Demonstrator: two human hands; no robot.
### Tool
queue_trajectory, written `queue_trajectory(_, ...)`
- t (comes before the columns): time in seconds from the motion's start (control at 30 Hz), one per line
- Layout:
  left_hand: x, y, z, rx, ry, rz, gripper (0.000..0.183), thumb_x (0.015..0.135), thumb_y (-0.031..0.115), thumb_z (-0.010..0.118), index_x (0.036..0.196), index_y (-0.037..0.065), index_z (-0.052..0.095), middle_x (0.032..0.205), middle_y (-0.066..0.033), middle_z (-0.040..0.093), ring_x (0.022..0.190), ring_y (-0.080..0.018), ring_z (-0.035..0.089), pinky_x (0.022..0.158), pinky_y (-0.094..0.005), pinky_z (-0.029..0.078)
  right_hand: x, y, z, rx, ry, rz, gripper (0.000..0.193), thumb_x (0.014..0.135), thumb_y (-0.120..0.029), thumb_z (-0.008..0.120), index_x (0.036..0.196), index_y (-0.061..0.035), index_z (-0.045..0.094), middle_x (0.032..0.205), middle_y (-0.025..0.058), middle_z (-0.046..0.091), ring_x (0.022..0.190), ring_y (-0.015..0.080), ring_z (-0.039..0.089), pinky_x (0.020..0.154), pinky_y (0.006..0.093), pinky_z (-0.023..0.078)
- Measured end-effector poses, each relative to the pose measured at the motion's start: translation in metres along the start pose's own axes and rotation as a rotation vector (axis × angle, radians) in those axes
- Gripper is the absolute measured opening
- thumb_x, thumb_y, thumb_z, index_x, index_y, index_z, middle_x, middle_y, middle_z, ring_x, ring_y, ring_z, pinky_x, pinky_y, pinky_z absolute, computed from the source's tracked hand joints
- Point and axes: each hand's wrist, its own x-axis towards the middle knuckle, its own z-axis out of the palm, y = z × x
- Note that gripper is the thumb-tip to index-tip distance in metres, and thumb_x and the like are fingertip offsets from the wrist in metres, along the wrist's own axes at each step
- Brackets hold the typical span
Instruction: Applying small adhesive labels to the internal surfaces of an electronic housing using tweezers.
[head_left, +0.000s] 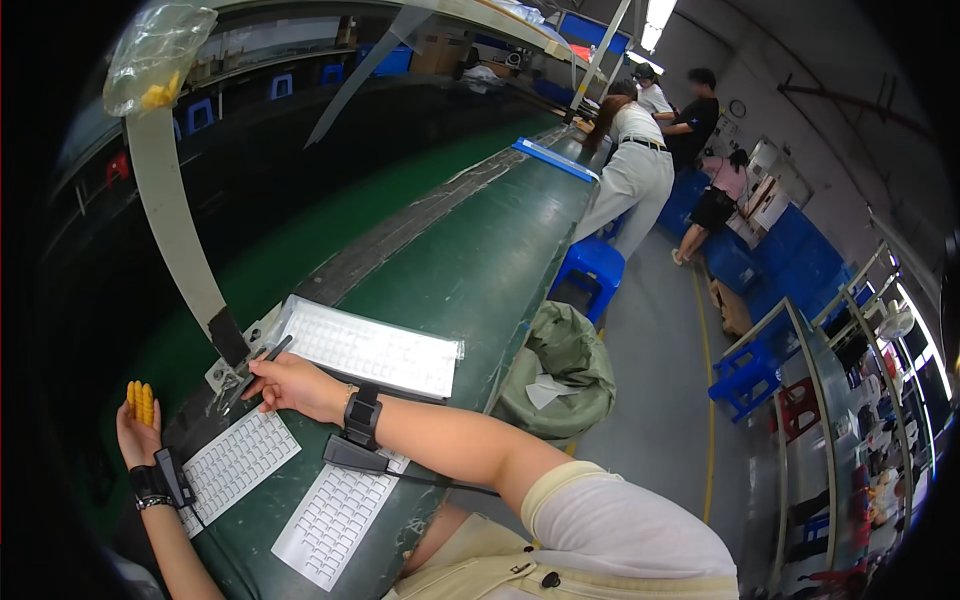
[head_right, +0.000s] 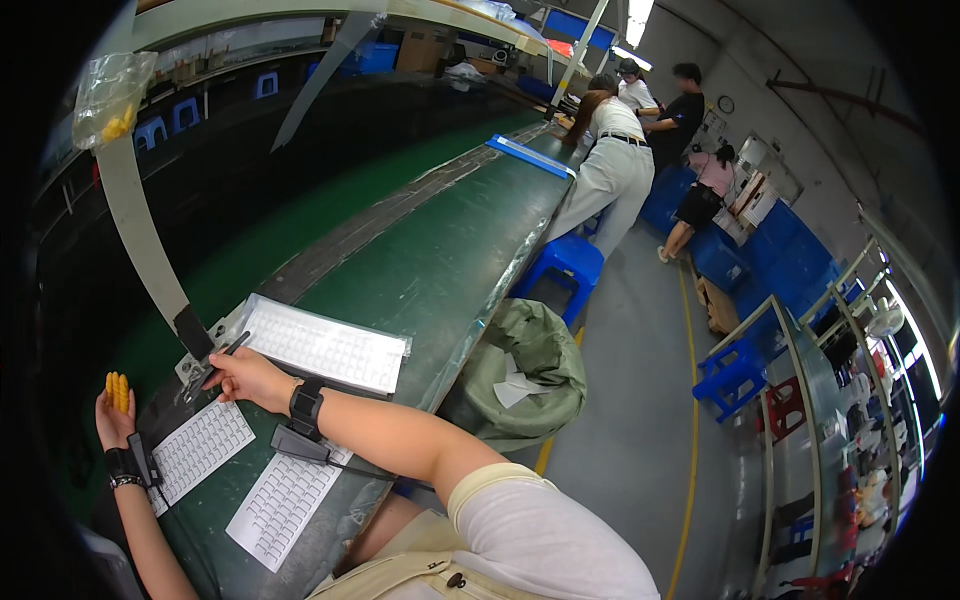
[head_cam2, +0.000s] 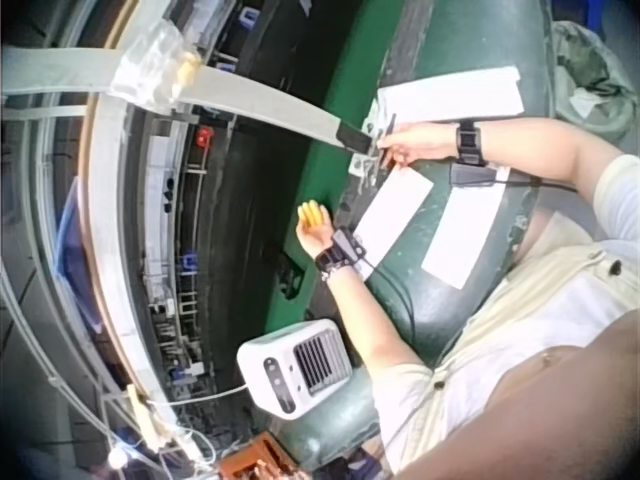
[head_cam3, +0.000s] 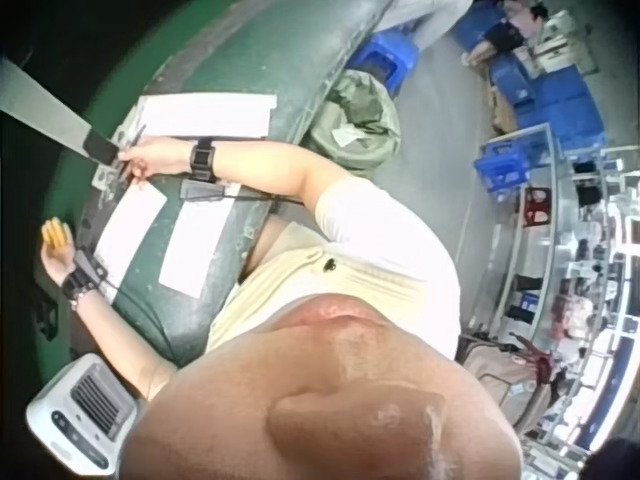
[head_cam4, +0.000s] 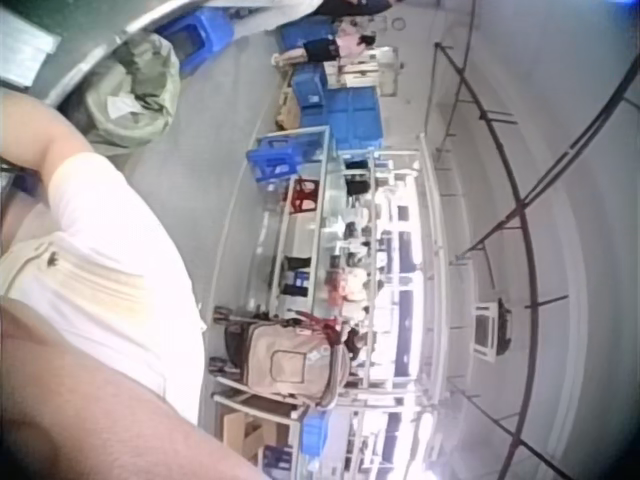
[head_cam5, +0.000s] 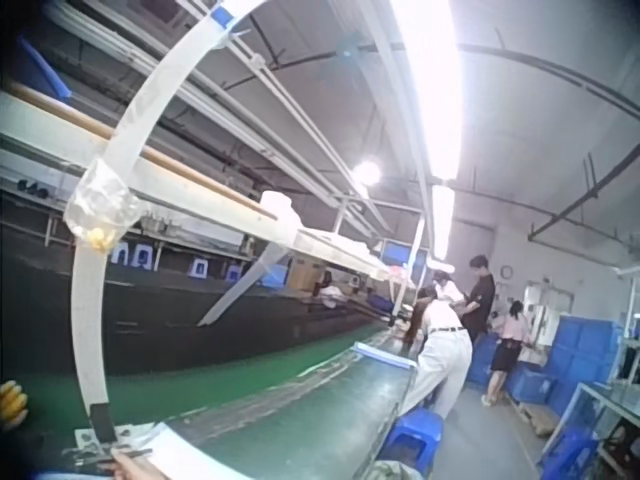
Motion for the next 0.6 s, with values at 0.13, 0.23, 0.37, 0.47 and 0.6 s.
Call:
queue_trajectory(0.13,0.002,0.001,-0.001,-0.013,0.036,-0.012,0.033,0.081,0.015,0.041,0.11,0.001,0.042,0.114,-0.007,0.045,0.107,-0.0175,0.041,0.09,-0.0313,0.033,0.001,0.001,0.0,0.01,0.013,-0.005,0.021,0.083,-0.025,0.044,0.087,-0.0045,0.043,0.074,0.0106,0.055,0.054,0.0083,0.048,0.061,0.0262,0.045)
queue_trajectory(0.23,0.004,0.003,-0.005,-0.026,0.046,-0.024,0.032,0.081,0.015,0.041,0.11,0.0,0.042,0.114,-0.0072,0.045,0.107,-0.0173,0.041,0.091,-0.0313,0.033,0.001,0.001,0.001,0.007,0.012,0.001,0.021,0.083,-0.025,0.045,0.087,-0.0044,0.042,0.074,0.012,0.055,0.054,0.0095,0.049,0.06,0.0259,0.045)
queue_trajectory(0.37,0.005,0.0,0.0,-0.009,0.061,-0.017,0.032,0.082,0.014,0.04,0.11,0.0,0.042,0.113,-0.0079,0.045,0.106,-0.0177,0.043,0.089,-0.0316,0.035,0.0,0.0,-0.002,0.004,0.01,-0.009,0.02,0.083,-0.024,0.045,0.087,-0.0043,0.042,0.075,0.0126,0.056,0.054,0.01,0.049,0.059,0.0255,0.045)
queue_trajectory(0.47,0.008,0.005,-0.012,0.007,0.054,-0.005,0.032,0.082,0.014,0.04,0.11,0.0,0.042,0.112,-0.008,0.046,0.105,-0.018,0.043,0.09,-0.0319,0.035,0.003,0.002,0.0,0.006,-0.003,-0.003,0.019,0.083,-0.023,0.044,0.087,-0.0043,0.042,0.076,0.0133,0.056,0.053,0.0101,0.048,0.058,0.0253,0.045)
queue_trajectory(0.6,0.006,0.006,-0.008,0.018,0.09,0.005,0.031,0.082,0.014,0.039,0.11,0.0,0.042,0.112,-0.0082,0.046,0.104,-0.0181,0.044,0.09,-0.032,0.035,0.004,0.003,0.002,-0.006,0.005,-0.001,0.018,0.083,-0.022,0.044,0.087,-0.0045,0.042,0.076,0.0133,0.056,0.051,0.0099,0.048,0.057,0.0251,0.045)
